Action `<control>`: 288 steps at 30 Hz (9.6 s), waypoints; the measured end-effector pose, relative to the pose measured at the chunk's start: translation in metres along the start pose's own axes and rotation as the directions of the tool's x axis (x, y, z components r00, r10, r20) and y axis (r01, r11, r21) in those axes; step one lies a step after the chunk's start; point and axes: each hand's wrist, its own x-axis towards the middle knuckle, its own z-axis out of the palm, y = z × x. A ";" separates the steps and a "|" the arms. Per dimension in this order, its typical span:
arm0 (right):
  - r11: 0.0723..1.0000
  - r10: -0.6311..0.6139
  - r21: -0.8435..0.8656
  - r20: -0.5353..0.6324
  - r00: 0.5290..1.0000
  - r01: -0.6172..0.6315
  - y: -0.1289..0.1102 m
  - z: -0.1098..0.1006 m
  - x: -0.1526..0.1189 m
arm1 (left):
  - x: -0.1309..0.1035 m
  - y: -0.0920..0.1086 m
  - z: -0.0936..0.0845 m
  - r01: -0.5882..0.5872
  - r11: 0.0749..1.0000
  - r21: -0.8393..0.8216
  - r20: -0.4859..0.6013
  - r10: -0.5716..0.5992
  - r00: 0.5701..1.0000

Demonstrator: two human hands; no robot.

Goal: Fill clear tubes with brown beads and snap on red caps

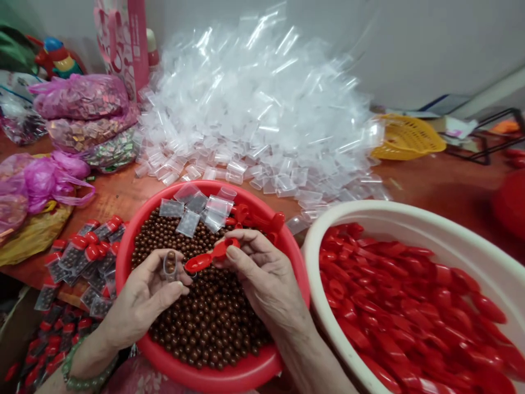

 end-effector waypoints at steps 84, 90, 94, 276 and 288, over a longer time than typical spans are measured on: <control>0.865 -0.326 -0.436 -0.110 0.939 0.249 -0.003 0.035 -0.034 | 0.011 0.005 -0.005 -0.152 0.972 0.178 0.155 0.125 0.980; 0.782 -0.403 -0.536 -0.049 0.914 0.316 -0.003 0.027 -0.043 | 0.011 0.000 -0.008 -0.141 0.986 0.093 0.105 0.131 0.986; 0.790 -0.275 -0.597 -0.137 0.952 0.142 -0.013 0.023 -0.048 | 0.012 -0.001 -0.009 -0.152 0.987 0.049 0.095 0.147 0.985; 0.184 -0.386 -0.768 0.518 0.763 0.614 0.023 0.012 -0.041 | 0.006 -0.017 -0.004 0.037 0.998 -0.054 0.073 -0.033 0.997; 0.736 -0.141 -0.662 0.056 0.988 0.142 0.010 -0.007 -0.042 | 0.004 -0.009 -0.007 0.085 0.995 0.054 0.093 -0.090 0.992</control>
